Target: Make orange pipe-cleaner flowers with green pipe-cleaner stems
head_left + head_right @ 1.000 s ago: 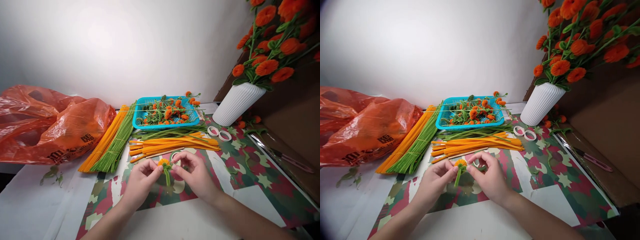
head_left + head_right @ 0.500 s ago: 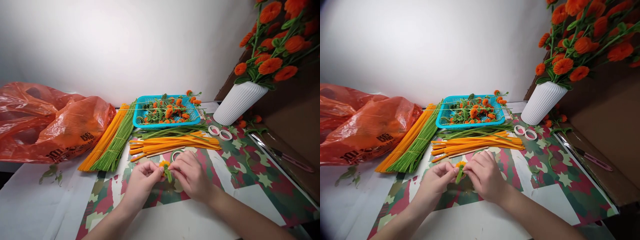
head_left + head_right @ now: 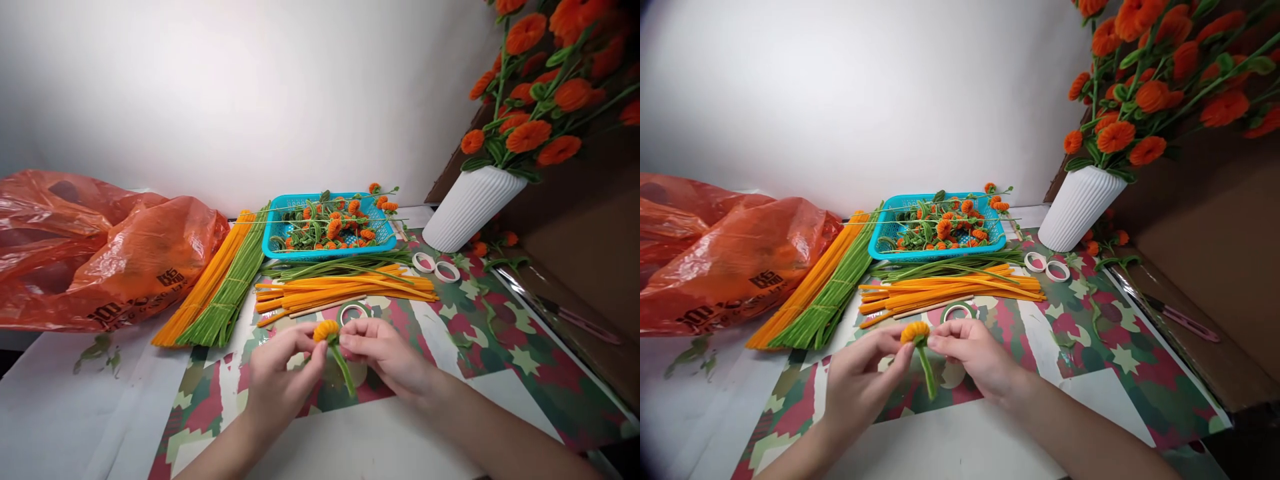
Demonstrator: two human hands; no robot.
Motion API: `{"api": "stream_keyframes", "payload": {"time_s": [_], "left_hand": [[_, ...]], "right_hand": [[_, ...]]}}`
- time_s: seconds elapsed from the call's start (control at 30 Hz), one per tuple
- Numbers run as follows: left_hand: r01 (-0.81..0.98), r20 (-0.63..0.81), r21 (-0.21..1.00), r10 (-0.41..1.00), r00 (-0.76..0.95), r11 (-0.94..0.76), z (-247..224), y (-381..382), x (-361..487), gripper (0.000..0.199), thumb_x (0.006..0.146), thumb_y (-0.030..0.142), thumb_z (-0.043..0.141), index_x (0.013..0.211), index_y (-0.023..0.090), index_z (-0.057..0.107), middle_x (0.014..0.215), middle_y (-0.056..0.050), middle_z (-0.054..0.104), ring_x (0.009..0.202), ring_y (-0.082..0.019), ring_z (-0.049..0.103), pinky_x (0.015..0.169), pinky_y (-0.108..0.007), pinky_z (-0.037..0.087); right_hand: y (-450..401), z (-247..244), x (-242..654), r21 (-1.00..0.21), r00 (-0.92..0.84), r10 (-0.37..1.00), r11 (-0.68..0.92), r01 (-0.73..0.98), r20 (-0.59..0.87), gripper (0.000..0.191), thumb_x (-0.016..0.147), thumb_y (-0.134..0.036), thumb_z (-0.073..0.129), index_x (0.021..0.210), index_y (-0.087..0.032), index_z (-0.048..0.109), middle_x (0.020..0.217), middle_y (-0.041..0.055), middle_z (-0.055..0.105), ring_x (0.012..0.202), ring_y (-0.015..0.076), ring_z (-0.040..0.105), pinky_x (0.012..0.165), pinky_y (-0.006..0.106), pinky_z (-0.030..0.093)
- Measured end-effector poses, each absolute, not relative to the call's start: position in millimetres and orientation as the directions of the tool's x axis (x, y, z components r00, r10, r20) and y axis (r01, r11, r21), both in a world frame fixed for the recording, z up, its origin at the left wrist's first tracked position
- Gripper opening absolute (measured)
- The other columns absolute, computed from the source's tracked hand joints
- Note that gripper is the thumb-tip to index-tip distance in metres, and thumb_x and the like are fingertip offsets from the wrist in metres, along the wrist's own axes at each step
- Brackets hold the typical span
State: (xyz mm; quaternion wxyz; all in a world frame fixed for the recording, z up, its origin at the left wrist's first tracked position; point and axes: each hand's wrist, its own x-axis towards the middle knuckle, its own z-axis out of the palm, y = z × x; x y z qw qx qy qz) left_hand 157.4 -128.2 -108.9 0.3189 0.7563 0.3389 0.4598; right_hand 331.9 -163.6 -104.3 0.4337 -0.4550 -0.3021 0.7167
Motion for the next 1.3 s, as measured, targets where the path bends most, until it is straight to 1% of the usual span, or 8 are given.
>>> {"api": "stream_keyframes", "payload": {"time_s": [0.07, 0.13, 0.3, 0.53, 0.7, 0.8, 1.03, 1.3], "left_hand": [[0.137, 0.183, 0.962, 0.932, 0.313, -0.235, -110, -125, 160, 0.023, 0.081, 0.019, 0.063, 0.061, 0.017, 0.054, 0.07, -0.003, 0.068, 0.061, -0.013, 0.064, 0.052, -0.019, 0.051], [0.039, -0.024, 0.999, 0.946, 0.322, 0.012, -110, -122, 161, 0.027, 0.08, 0.028, 0.065, 0.06, 0.017, 0.053, 0.063, 0.0, 0.063, 0.056, -0.011, 0.059, 0.049, -0.018, 0.048], [-0.053, -0.176, 0.978, 0.929, 0.325, 0.204, -107, -120, 163, 0.034, 0.072, 0.039, 0.073, 0.056, 0.016, 0.054, 0.056, 0.004, 0.052, 0.055, -0.01, 0.052, 0.053, -0.019, 0.047], [-0.038, -0.231, 0.965, 0.912, 0.34, 0.258, -101, -125, 165, 0.036, 0.068, 0.041, 0.077, 0.053, 0.017, 0.054, 0.051, 0.005, 0.05, 0.048, -0.009, 0.047, 0.05, -0.02, 0.043], [-0.043, -0.285, 0.948, 0.898, 0.337, 0.317, -104, -124, 164, 0.037, 0.067, 0.041, 0.077, 0.052, 0.016, 0.053, 0.051, 0.004, 0.052, 0.05, -0.009, 0.052, 0.053, -0.02, 0.045], [-0.065, -0.336, 0.924, 0.882, 0.332, 0.377, -105, -124, 164, 0.038, 0.066, 0.041, 0.078, 0.052, 0.016, 0.053, 0.053, 0.004, 0.054, 0.053, -0.01, 0.055, 0.056, -0.021, 0.047], [-0.074, -0.212, 0.968, 0.941, 0.265, 0.239, -104, -128, 164, 0.033, 0.068, 0.036, 0.077, 0.053, 0.016, 0.055, 0.054, 0.004, 0.054, 0.052, -0.009, 0.052, 0.054, -0.02, 0.047], [-0.065, -0.077, 0.993, 0.954, 0.289, 0.1, -101, -132, 161, 0.022, 0.076, 0.032, 0.07, 0.066, 0.018, 0.056, 0.067, 0.001, 0.056, 0.063, -0.011, 0.054, 0.056, -0.019, 0.047]], "right_hand": [[-163, -100, 334, -0.945, -0.044, 0.967, -0.256, -0.202, -0.252, 0.025, 0.078, -0.038, 0.068, 0.071, -0.015, 0.059, 0.07, -0.0011, 0.049, 0.063, 0.0102, 0.041, 0.059, 0.024, 0.033], [-162, -97, 335, -0.994, 0.058, 0.993, -0.103, -0.036, -0.104, 0.023, 0.083, -0.035, 0.061, 0.07, -0.017, 0.058, 0.07, -0.001, 0.049, 0.065, 0.0116, 0.043, 0.06, 0.025, 0.034], [-166, -96, 330, -0.953, -0.013, 0.998, 0.06, 0.296, 0.058, 0.023, 0.087, -0.026, 0.055, 0.066, -0.017, 0.056, 0.067, -0.0012, 0.047, 0.064, 0.0118, 0.044, 0.056, 0.024, 0.033], [-170, -99, 323, -0.824, -0.079, 0.969, 0.24, 0.513, 0.233, 0.023, 0.089, -0.02, 0.049, 0.066, -0.018, 0.05, 0.063, -0.002, 0.046, 0.059, 0.012, 0.043, 0.055, 0.025, 0.033], [-169, -103, 329, -0.442, -0.195, 0.785, 0.514, 0.735, 0.588, 0.009, 0.089, -0.017, 0.051, 0.085, -0.017, 0.059, 0.067, 0.0017, 0.056, 0.066, 0.0162, 0.046, 0.064, 0.031, 0.032], [-167, -107, 330, -0.314, -0.25, 0.713, 0.557, 0.769, 0.655, 0.013, 0.091, -0.013, 0.049, 0.086, -0.016, 0.061, 0.07, 0.0035, 0.059, 0.069, 0.0167, 0.048, 0.067, 0.032, 0.032], [-165, -111, 325, -0.325, -0.196, 0.677, 0.561, 0.761, 0.71, 0.014, 0.092, -0.015, 0.047, 0.088, -0.017, 0.06, 0.073, 0.0042, 0.063, 0.069, 0.0168, 0.051, 0.068, 0.033, 0.035], [-166, -113, 323, -0.582, -0.04, 0.758, 0.533, 0.613, 0.651, 0.006, 0.088, -0.017, 0.057, 0.085, -0.018, 0.061, 0.071, 0.0026, 0.063, 0.068, 0.0164, 0.054, 0.066, 0.032, 0.039]]}}
